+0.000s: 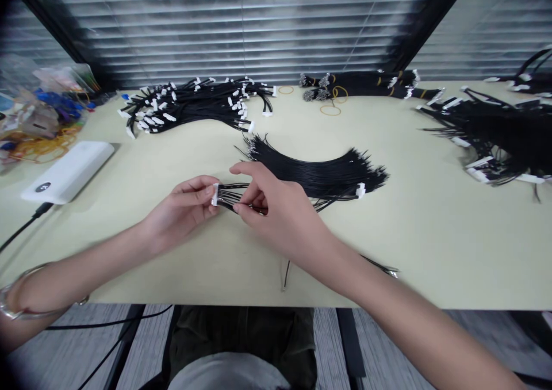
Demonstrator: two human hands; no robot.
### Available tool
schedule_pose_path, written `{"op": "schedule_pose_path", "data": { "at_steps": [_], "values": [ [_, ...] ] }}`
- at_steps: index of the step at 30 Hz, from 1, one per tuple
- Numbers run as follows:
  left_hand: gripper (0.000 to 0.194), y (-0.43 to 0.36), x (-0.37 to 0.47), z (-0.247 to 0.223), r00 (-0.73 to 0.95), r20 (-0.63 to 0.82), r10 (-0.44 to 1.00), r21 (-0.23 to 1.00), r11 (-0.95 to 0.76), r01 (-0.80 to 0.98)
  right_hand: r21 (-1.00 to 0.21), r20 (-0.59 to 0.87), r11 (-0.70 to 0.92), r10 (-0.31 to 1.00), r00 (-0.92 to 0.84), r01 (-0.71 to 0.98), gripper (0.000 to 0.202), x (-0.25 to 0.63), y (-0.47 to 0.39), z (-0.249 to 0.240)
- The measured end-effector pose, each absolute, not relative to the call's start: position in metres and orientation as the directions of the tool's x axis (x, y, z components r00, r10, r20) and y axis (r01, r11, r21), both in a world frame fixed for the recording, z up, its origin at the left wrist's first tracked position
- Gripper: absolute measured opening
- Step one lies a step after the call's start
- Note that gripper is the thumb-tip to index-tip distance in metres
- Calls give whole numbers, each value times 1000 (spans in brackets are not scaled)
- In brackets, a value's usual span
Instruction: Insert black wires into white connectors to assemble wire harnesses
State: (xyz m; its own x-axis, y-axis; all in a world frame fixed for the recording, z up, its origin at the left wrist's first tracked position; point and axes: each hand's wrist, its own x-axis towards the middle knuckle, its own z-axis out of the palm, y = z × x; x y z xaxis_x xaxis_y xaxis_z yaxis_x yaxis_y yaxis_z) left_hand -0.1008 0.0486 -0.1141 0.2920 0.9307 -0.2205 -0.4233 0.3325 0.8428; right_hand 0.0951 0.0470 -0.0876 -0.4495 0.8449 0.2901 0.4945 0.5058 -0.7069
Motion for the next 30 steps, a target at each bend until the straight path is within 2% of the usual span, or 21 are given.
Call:
{"op": "schedule_pose_path", "data": {
  "at_steps": [10, 23, 30],
  "values": [
    [9, 48, -101, -114, 292, -219, 931, 844, 331, -422, -548, 410, 610, 792, -452, 572, 39, 94, 45, -89],
    [9, 50, -102, -114, 305, -239, 922, 829, 357, -430, -545, 421, 629, 777, -468, 554, 37, 95, 47, -90],
    [11, 50, -102, -115, 305, -235, 923, 830, 354, -432, -506, 432, 631, 775, -460, 588, 35, 95, 45, -91]
  ]
}}
